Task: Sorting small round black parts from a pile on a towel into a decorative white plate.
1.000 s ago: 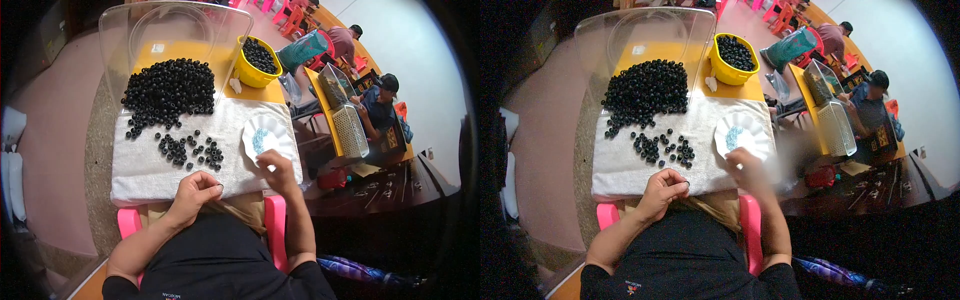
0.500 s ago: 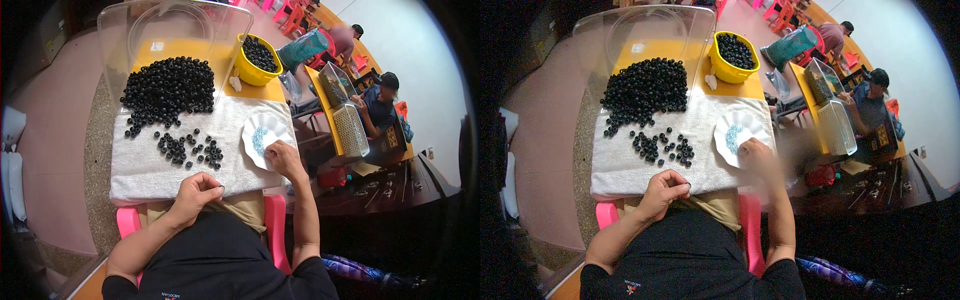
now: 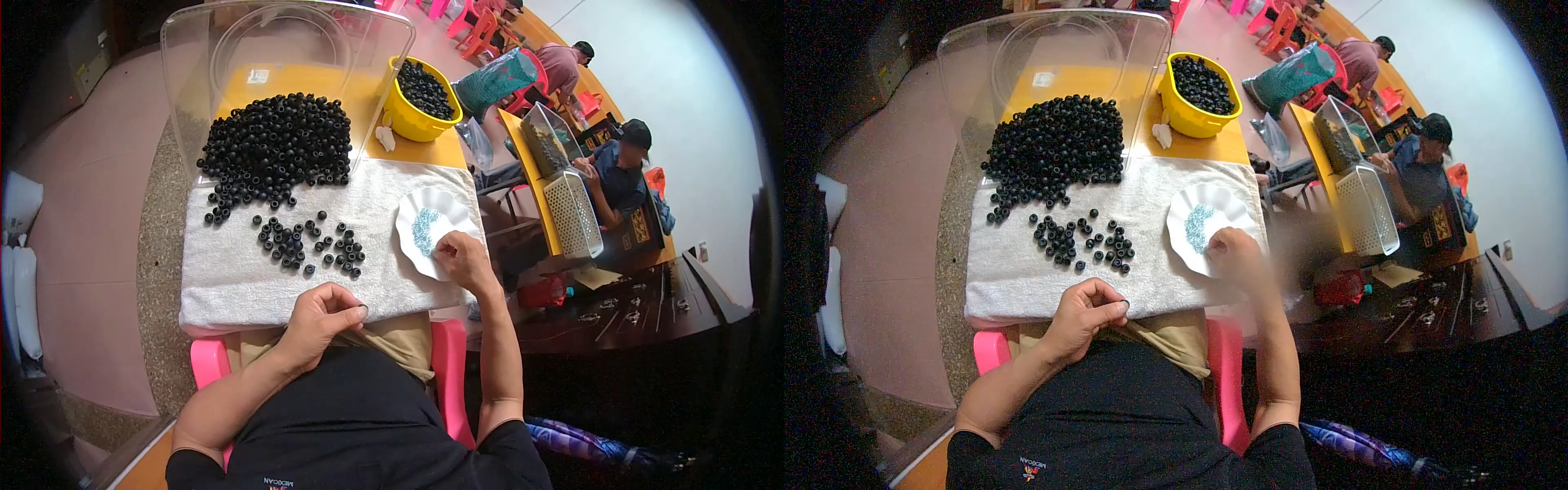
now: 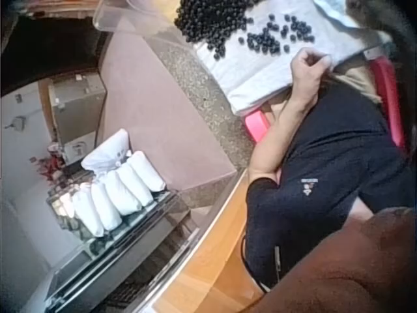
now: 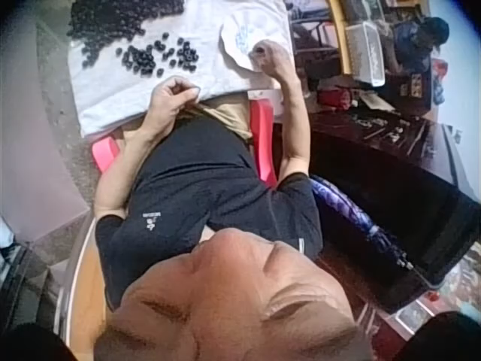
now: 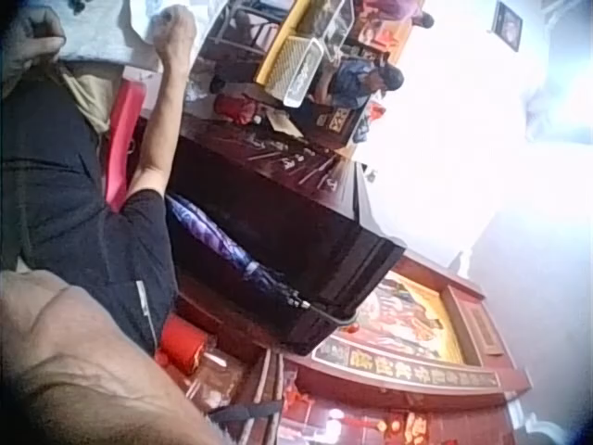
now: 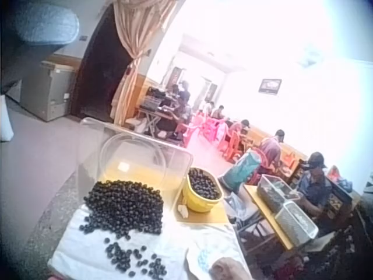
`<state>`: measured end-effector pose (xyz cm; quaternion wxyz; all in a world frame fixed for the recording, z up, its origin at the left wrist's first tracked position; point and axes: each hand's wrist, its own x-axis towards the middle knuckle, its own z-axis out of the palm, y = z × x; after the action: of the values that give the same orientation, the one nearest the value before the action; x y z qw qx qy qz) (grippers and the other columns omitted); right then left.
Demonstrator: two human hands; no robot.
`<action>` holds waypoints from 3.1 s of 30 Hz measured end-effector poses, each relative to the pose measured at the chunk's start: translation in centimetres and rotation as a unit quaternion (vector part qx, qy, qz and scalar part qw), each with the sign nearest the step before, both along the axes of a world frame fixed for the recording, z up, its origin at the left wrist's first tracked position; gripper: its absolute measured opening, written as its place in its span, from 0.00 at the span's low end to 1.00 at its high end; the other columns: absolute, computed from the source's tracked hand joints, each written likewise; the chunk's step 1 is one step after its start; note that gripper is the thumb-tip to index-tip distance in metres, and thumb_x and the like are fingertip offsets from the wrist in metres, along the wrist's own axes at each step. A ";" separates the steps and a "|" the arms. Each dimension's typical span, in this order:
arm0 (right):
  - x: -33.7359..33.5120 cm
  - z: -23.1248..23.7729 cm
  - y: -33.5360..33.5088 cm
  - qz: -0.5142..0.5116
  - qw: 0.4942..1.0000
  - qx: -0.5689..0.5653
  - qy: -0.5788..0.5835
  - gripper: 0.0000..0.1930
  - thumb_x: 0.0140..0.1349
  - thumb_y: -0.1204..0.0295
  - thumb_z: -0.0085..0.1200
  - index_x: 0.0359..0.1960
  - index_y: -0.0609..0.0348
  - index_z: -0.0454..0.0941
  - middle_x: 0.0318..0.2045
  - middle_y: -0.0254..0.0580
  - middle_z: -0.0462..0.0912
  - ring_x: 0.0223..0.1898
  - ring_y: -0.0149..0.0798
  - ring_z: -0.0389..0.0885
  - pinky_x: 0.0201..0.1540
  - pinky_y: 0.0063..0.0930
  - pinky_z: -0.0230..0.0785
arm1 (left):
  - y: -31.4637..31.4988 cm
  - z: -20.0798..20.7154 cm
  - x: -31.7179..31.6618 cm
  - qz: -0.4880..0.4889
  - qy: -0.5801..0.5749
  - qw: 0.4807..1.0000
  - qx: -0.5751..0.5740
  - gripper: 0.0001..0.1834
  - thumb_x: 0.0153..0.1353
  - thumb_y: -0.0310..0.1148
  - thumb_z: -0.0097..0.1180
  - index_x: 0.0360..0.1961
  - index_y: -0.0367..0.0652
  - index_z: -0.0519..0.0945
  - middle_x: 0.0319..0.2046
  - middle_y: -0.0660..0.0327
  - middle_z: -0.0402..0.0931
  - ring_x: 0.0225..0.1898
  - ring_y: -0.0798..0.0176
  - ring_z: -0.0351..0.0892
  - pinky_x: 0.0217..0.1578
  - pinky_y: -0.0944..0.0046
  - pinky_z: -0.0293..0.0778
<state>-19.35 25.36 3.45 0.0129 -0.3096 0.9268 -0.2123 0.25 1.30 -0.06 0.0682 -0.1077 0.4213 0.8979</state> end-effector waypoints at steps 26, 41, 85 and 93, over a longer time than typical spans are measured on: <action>5.7 1.6 -2.0 0.081 0.966 -0.149 -0.196 0.06 0.59 0.83 0.58 0.37 0.67 0.78 0.31 0.39 0.81 0.34 0.30 0.79 0.38 0.22 0.70 | 0.1 -0.4 0.0 -0.019 0.018 1.000 0.005 0.06 0.58 0.23 0.62 0.35 0.37 0.77 0.30 0.61 0.79 0.31 0.70 0.79 0.35 0.70 0.77; 9.8 1.3 -5.2 0.182 0.843 -0.239 -0.447 0.04 0.60 0.78 0.59 0.33 0.69 0.81 0.31 0.41 0.81 0.34 0.31 0.77 0.37 0.23 0.68 | -0.1 0.0 0.2 -0.116 0.050 0.992 0.022 0.10 0.57 0.22 0.63 0.38 0.36 0.75 0.32 0.62 0.78 0.33 0.72 0.79 0.36 0.72 0.77; 4.6 1.0 -11.5 0.200 0.954 -0.202 -0.095 0.09 0.55 0.82 0.60 0.39 0.66 0.80 0.36 0.47 0.82 0.38 0.39 0.82 0.42 0.26 0.72 | -0.2 0.1 0.2 0.071 0.011 0.993 0.092 0.08 0.58 0.23 0.63 0.36 0.40 0.75 0.31 0.64 0.78 0.31 0.72 0.77 0.34 0.71 0.76; 3.8 0.1 -18.6 0.304 0.948 -0.065 0.063 0.15 0.53 0.75 0.61 0.44 0.57 0.80 0.46 0.44 0.80 0.47 0.49 0.76 0.48 0.38 0.72 | 0.0 0.3 0.3 0.087 0.052 0.994 0.046 0.07 0.57 0.23 0.63 0.35 0.40 0.77 0.29 0.65 0.78 0.30 0.74 0.76 0.34 0.74 0.73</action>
<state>-15.50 6.73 3.58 -0.0014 -0.5897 0.7716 -0.2384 0.56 1.26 0.26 -0.0279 -0.0938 0.3719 0.9231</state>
